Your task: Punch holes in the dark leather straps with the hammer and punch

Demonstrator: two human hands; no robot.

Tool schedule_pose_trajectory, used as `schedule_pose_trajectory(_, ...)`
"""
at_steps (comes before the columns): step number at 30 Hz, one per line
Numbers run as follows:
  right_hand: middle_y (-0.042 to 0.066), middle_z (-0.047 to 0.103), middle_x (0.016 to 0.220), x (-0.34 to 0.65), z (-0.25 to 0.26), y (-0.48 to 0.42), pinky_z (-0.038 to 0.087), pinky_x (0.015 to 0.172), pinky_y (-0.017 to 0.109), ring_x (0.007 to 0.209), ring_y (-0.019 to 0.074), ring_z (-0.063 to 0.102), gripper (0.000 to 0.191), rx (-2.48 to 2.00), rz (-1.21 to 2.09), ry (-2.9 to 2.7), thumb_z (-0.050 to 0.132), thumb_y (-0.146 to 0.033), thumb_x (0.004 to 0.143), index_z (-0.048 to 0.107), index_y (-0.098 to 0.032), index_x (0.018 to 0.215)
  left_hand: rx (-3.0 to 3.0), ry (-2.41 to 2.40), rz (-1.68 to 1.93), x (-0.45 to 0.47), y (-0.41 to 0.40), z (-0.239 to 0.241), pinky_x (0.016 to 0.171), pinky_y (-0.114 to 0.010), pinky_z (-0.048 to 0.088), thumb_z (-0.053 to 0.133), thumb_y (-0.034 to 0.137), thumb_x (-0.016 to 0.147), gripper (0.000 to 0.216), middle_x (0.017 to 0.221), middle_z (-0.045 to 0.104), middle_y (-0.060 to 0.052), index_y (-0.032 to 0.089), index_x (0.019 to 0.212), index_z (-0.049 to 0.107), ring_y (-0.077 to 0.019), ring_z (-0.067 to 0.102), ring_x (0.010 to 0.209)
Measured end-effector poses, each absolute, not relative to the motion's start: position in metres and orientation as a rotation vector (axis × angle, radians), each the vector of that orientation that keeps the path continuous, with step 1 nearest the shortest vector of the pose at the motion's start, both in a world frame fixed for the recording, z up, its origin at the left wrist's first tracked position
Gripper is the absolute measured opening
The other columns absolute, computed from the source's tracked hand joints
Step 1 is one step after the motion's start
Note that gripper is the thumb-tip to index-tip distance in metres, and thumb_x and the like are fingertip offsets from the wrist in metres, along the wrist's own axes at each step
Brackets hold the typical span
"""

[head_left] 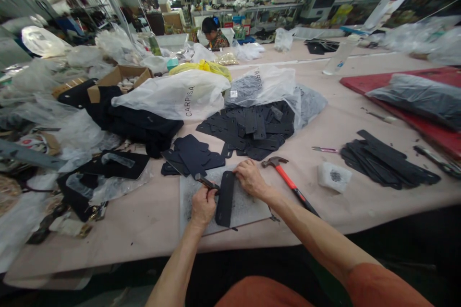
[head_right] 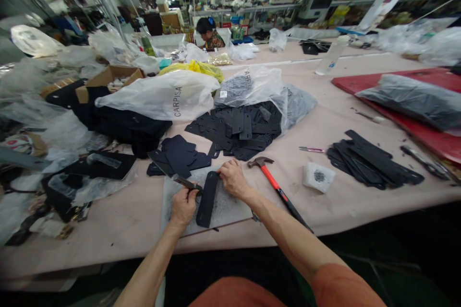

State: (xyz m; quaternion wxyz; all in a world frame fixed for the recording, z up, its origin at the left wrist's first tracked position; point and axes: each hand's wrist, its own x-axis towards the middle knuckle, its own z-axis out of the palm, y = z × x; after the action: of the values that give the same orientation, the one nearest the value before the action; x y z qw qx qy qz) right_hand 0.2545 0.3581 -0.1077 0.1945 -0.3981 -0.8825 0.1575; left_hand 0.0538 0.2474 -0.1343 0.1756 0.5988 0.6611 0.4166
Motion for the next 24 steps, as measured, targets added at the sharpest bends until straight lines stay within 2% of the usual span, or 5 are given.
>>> schedule_pose_trajectory(5, 0.006, 0.066, 0.103, 0.292, -0.099, 0.366, 0.020, 0.111, 0.047, 0.105, 0.0206, 0.051, 0.027, -0.839, 0.070, -2.522, 0.045, -0.006, 0.085, 0.066, -0.020, 0.094, 1.712, 1.883, 1.192, 0.053, 0.247, -0.135, 0.079, -0.031, 0.056, 0.049, 0.022, 0.089, 0.022, 0.095, 0.074, -0.007, 0.017, 0.102, 0.066, -0.0209, 0.071, 0.086)
schedule_pose_trajectory(9, 0.008, 0.066, 0.106, 0.330, -0.080, 0.364, 0.025, 0.108, 0.048, 0.108, 0.0220, 0.052, 0.020, -0.871, -0.116, -2.478, 0.047, -0.008, 0.084, 0.062, -0.018, 0.092, 1.720, 1.887, 1.178, 0.052, 0.248, -0.136, 0.079, -0.032, 0.056, 0.050, 0.022, 0.089, 0.021, 0.095, 0.074, -0.007, 0.018, 0.101, 0.067, -0.0210, 0.071, 0.085)
schedule_pose_trajectory(20, 0.006, 0.066, 0.089, 0.348, -0.064, 0.316, 0.039, 0.096, 0.044, 0.087, 0.0204, 0.059, 0.015, -1.053, -0.204, -2.217, 0.055, -0.007, 0.075, 0.056, -0.019, 0.083, 1.718, 1.877, 1.220, 0.053, 0.248, -0.138, 0.079, -0.032, 0.057, 0.050, 0.021, 0.088, 0.022, 0.095, 0.074, -0.006, 0.018, 0.102, 0.066, -0.0207, 0.071, 0.086)
schedule_pose_trajectory(24, 0.005, 0.065, 0.092, 0.333, -0.063, 0.292, 0.038, 0.099, 0.044, 0.091, 0.0200, 0.058, 0.015, -1.041, -0.076, -2.224, 0.053, -0.006, 0.077, 0.055, -0.020, 0.082, 1.707, 1.885, 1.216, 0.053, 0.248, -0.139, 0.080, -0.032, 0.057, 0.050, 0.023, 0.088, 0.022, 0.096, 0.074, -0.007, 0.018, 0.102, 0.066, -0.0212, 0.071, 0.087)
